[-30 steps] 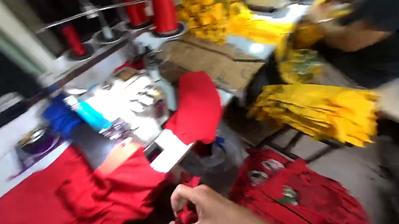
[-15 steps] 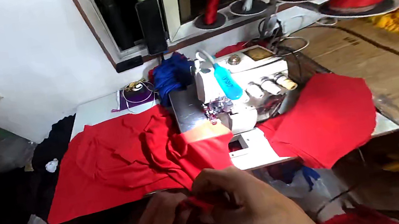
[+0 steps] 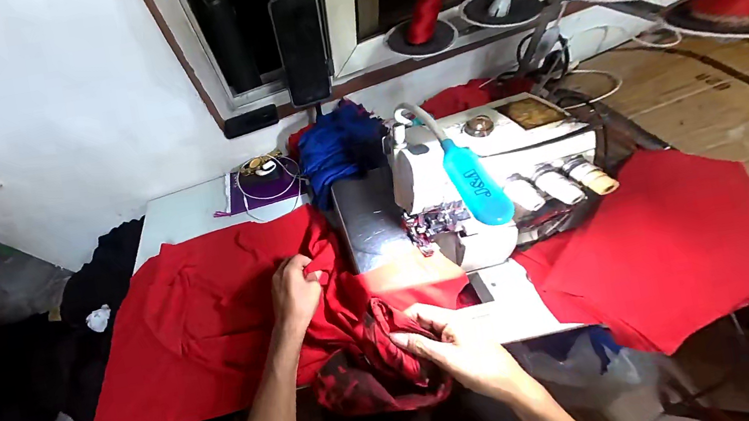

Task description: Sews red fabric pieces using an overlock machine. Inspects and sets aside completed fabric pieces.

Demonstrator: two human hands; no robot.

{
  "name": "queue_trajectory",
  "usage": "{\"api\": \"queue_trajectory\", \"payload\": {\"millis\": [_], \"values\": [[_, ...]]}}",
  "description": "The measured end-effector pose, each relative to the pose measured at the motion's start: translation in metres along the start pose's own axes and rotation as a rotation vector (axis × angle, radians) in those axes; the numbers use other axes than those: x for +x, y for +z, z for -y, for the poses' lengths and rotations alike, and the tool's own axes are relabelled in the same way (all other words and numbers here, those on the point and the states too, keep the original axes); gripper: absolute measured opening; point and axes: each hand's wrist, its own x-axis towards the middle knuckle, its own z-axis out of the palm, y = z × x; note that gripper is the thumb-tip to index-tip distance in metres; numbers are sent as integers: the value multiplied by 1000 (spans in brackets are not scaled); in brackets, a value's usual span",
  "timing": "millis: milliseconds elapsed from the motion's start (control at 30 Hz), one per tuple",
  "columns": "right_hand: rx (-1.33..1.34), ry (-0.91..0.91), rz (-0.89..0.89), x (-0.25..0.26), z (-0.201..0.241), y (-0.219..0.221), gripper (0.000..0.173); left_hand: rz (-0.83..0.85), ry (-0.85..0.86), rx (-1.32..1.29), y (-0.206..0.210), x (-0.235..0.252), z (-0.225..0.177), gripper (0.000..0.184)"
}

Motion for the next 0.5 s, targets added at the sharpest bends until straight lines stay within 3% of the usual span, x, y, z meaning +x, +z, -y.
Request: {"api": "queue_trajectory", "payload": {"millis": [133,333,433,500], "values": [[187,-230,133,-8,29,1,14,-356,160,-180,-23,-21,19,21],[60,-676,691,10,110,15,21,-439,115,-582,-45,-10,4,20],[70,-800,793,9,122,12,19,-590,192,-721,-55,-8,-13,24],[114,-810,825,3,121,6,18,-671,270,-657,-59,-13,-10,27]]}}
